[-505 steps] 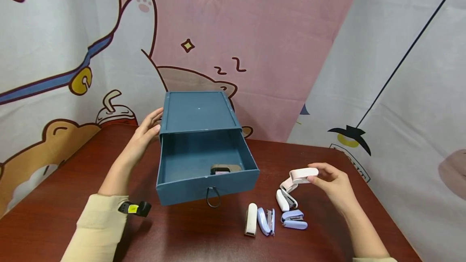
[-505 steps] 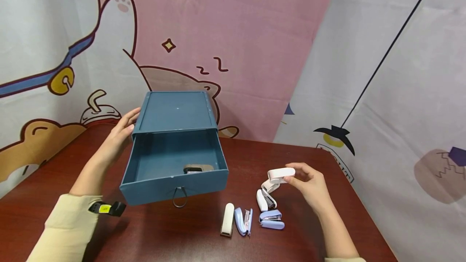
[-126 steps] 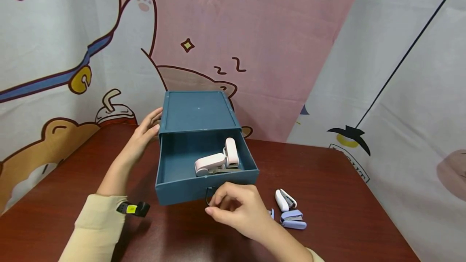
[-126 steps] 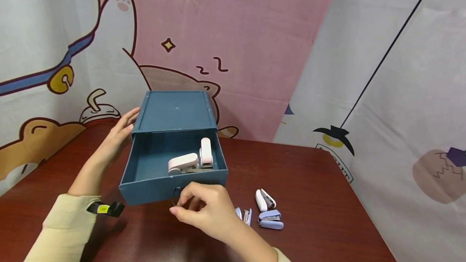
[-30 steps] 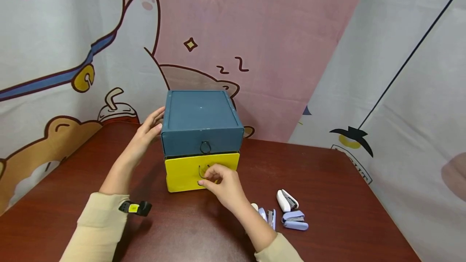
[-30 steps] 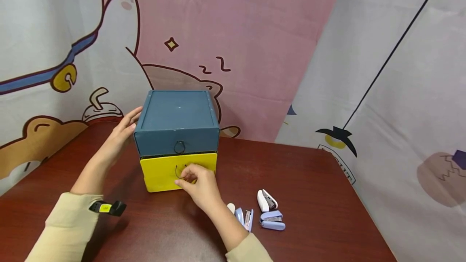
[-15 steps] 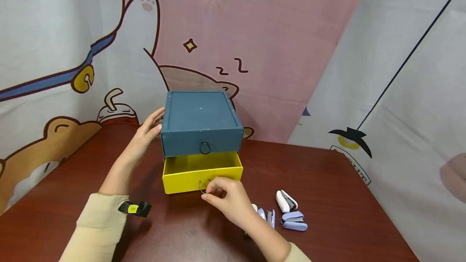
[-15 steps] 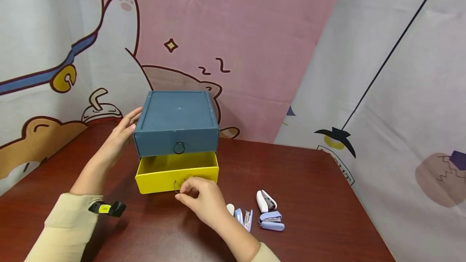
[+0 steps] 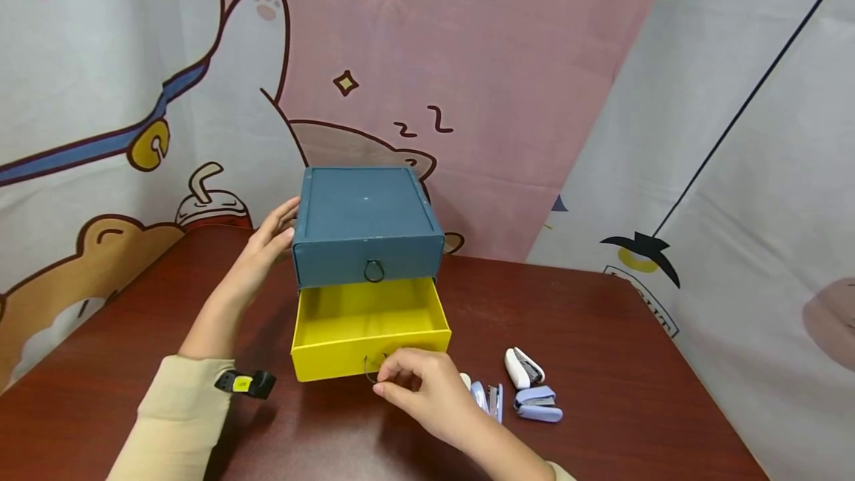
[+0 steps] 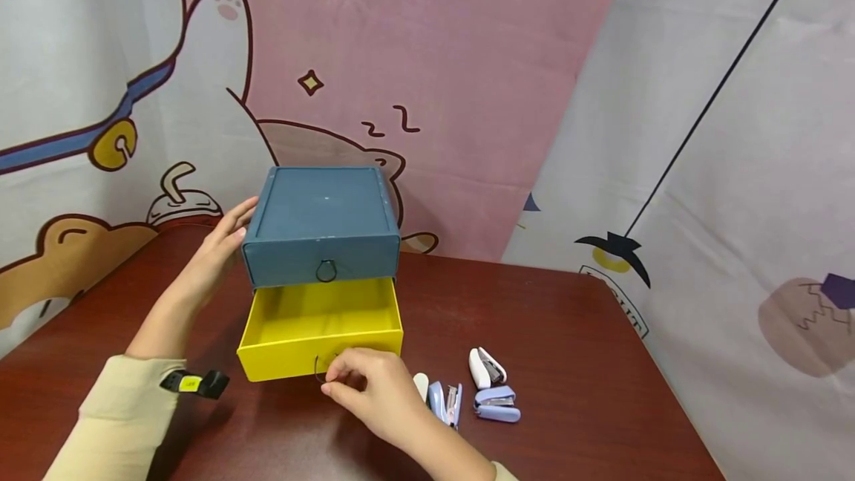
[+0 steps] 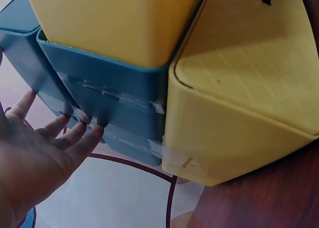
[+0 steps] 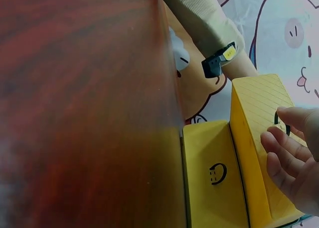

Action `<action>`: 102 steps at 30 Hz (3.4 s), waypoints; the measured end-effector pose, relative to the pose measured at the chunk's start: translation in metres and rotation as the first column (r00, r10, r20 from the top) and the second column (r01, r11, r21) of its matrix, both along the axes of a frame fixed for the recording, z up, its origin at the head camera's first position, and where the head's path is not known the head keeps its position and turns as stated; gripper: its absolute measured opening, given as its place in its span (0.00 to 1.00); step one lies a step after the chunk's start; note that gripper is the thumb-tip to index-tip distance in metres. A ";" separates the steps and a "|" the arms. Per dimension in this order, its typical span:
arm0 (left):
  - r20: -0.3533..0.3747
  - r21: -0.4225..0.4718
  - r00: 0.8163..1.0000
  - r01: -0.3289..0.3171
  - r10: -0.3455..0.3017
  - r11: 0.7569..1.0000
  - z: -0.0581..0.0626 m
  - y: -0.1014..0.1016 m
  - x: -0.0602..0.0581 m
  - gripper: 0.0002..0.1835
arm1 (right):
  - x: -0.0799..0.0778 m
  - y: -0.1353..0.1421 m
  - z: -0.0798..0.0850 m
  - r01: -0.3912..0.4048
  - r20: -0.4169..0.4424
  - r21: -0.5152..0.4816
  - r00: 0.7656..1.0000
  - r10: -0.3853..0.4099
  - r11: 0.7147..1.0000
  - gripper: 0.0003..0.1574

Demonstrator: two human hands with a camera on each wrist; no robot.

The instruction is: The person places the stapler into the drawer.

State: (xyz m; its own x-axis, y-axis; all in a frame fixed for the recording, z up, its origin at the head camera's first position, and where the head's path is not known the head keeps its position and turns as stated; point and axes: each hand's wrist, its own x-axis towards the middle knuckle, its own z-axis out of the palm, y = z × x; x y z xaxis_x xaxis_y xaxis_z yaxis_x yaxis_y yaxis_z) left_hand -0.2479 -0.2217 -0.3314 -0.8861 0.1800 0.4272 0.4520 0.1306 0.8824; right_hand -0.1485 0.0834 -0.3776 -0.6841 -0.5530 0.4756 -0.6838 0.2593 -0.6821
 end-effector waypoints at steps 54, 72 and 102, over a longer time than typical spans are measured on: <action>-0.009 0.007 1.000 0.006 -0.006 1.000 -0.001 0.000 0.000 0.30 | -0.013 0.114 -0.020 0.051 0.165 0.229 0.982 -0.090 0.972 0.42; -0.010 0.011 1.000 0.005 -0.005 1.000 -0.002 -0.001 -0.002 0.30 | -0.024 0.117 -0.044 0.008 0.199 0.347 0.977 -0.083 0.938 0.49; 0.000 0.004 1.000 0.003 -0.003 1.000 -0.001 0.000 -0.001 0.31 | -0.021 0.123 -0.010 0.103 0.122 0.274 0.982 -0.141 0.956 0.43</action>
